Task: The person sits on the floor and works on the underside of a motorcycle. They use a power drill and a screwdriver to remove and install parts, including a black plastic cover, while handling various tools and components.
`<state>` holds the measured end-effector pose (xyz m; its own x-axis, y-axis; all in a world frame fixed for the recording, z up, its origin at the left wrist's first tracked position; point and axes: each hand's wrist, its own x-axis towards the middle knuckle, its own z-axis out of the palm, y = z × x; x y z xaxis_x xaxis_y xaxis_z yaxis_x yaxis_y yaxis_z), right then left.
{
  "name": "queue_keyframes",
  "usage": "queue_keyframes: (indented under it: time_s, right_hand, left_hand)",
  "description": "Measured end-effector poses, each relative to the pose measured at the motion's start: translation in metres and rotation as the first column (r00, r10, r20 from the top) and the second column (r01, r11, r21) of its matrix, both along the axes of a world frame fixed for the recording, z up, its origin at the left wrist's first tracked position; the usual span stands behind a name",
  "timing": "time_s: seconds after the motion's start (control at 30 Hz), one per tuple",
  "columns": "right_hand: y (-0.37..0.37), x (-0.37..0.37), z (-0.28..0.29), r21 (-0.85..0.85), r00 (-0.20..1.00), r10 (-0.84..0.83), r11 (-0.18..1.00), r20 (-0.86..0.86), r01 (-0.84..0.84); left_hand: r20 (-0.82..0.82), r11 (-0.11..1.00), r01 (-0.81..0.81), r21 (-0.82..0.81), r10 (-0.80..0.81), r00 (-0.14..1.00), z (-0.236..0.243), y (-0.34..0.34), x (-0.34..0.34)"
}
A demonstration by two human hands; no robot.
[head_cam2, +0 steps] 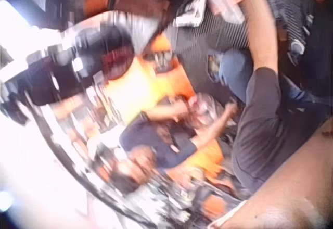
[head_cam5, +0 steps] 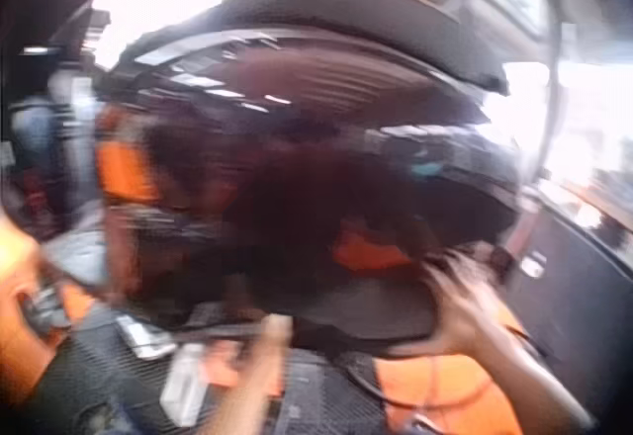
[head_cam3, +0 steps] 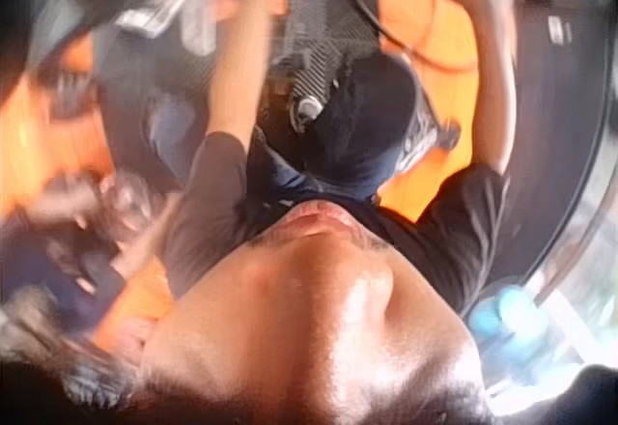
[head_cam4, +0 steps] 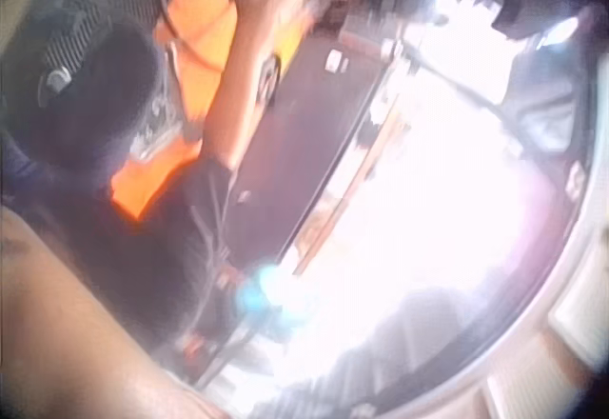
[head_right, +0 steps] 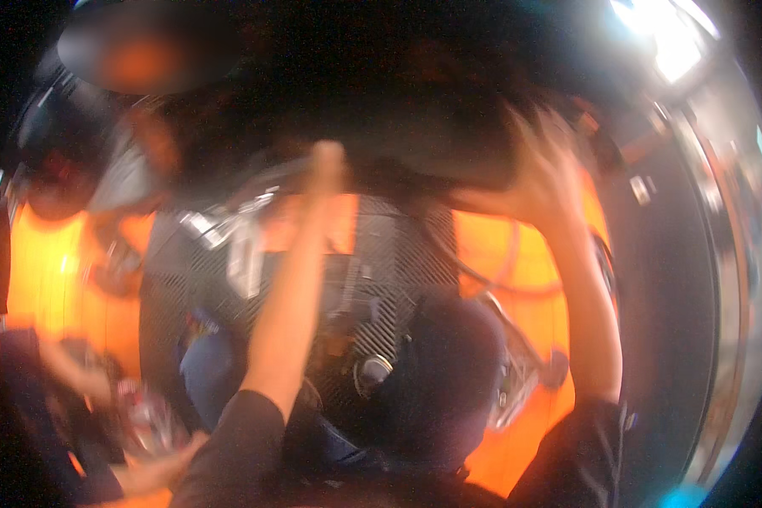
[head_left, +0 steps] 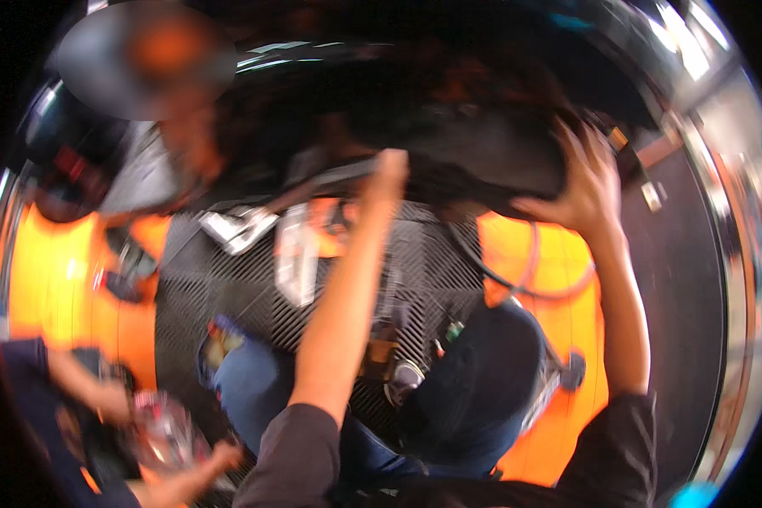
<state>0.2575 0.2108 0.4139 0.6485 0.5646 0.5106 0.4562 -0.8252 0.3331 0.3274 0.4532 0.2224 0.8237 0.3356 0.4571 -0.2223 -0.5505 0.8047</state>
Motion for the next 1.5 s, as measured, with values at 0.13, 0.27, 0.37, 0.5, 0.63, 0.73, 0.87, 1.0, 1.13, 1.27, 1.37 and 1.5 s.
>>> queue_keyframes:
  time_s: [0.13, 0.27, 0.37, 0.5, 0.63, 0.73, 0.87, 1.0, 1.13, 1.27, 1.37, 1.5]
  right_hand:
    - [0.001, 0.003, -0.002, -0.157, 0.985, -0.173, 0.973, -0.008, 0.169]
    - [0.01, 0.03, 0.002, -0.188, 0.953, -0.256, 0.956, -0.16, 0.225]
    - [0.014, 0.042, 0.004, -0.095, 0.973, -0.144, 0.987, -0.179, 0.128]
    - [-0.018, 0.092, -0.002, -0.52, 0.95, -0.312, 0.807, 0.027, 0.28]
    - [-0.111, 0.24, -0.011, -0.206, 0.986, 0.004, 0.978, -0.164, -0.038]
    - [-0.191, 0.383, -0.002, 0.035, 0.728, 0.013, 0.999, -0.685, 0.015]
    - [-0.228, 0.427, 0.004, 0.206, 0.348, 0.121, 0.954, -0.93, 0.216]
    - [-0.151, 0.28, -0.008, -0.135, 0.961, 0.218, 0.961, -0.172, -0.242]
    - [-0.057, 0.163, 0.01, -0.127, 0.976, 0.217, 0.969, 0.014, -0.214]
    - [-0.045, 0.162, 0.023, -0.079, 0.991, 0.132, 0.988, -0.033, -0.134]
    - [-0.067, 0.169, 0.015, -0.509, 0.897, 0.293, 0.856, 0.332, -0.091]
    - [-0.057, 0.14, 0.004, -0.141, 0.977, 0.183, 0.976, 0.105, -0.168]
  left_hand:
    - [0.044, 0.996, -0.019, -0.092, 0.023, 0.999, 0.021, -0.028, -0.026]
    - [0.109, 0.989, -0.047, -0.139, 0.063, 0.992, 0.032, -0.043, -0.024]
    - [0.115, 0.986, -0.06, -0.154, 0.078, 0.99, 0.038, -0.046, -0.021]
    - [0.122, 0.982, -0.097, -0.164, 0.118, 0.986, 0.048, -0.044, -0.018]
    - [0.143, 0.97, -0.143, -0.198, 0.173, 0.975, 0.057, -0.032, -0.009]
    - [0.143, 0.963, -0.159, -0.219, 0.193, 0.971, 0.062, -0.026, -0.003]
    - [0.142, 0.959, -0.152, -0.241, 0.19, 0.972, 0.07, -0.021, -0.003]
    - [0.124, 0.955, -0.164, -0.247, 0.199, 0.972, 0.073, -0.019, -0.01]
    - [0.107, 0.956, -0.171, -0.238, 0.201, 0.974, 0.07, -0.02, -0.015]
    - [0.102, 0.958, -0.173, -0.23, 0.2, 0.974, 0.072, -0.025, -0.014]
    - [0.103, 0.967, -0.151, -0.206, 0.175, 0.979, 0.079, -0.034, -0.018]
    - [0.112, 0.985, -0.086, -0.151, 0.104, 0.988, 0.089, -0.051, -0.038]
